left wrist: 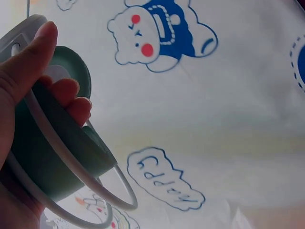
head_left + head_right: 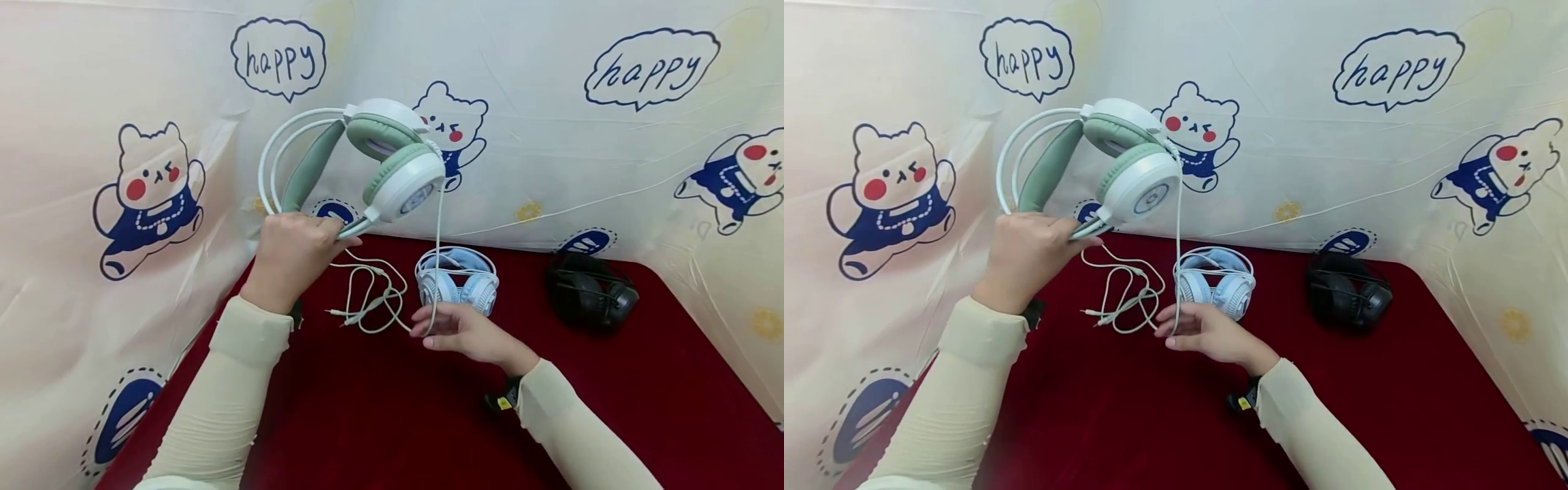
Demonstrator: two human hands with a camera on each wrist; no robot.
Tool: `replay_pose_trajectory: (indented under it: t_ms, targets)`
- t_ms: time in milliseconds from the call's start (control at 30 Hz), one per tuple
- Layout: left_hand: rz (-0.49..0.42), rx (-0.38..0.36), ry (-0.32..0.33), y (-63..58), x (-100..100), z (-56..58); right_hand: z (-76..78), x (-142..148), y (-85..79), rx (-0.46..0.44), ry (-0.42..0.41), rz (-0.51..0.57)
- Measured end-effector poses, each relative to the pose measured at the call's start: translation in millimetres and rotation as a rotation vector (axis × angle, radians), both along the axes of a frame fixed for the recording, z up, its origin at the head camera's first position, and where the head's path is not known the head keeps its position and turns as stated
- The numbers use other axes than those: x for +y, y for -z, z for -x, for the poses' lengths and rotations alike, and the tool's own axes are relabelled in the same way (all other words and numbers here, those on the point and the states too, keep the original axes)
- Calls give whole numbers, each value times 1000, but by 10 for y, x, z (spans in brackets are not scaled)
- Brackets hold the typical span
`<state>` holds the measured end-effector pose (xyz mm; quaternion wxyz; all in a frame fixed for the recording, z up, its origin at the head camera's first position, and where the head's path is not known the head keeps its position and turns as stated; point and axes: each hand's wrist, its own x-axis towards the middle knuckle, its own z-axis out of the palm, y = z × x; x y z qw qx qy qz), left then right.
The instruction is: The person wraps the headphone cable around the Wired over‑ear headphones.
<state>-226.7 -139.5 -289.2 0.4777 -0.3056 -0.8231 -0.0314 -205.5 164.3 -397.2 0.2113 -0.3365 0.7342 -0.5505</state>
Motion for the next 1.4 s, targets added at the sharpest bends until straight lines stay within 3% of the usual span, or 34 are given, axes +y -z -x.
replay_pose_trajectory:
  t_ms: [433,600,767,900,1033,1300,1400]
  targets:
    - [-8,-52,-50,26,-199,37,-423,305,183,-61,9,30]
    - [17,-55,-43,67,-279,8,-592,524,161,-5,16,81]
    - [92,-74,0,106,-351,-42,-832,711,-40,145,104,69]
    - [143,-72,44,136,-392,-86,-1005,792,-302,373,240,-37]
    - [220,-78,90,180,-378,-122,-1074,820,-571,601,358,-172]
    - [387,-174,156,347,-210,-197,-1045,839,-1048,803,291,-191]
    - [438,-164,181,437,-150,-236,-947,806,-1242,915,262,-162]
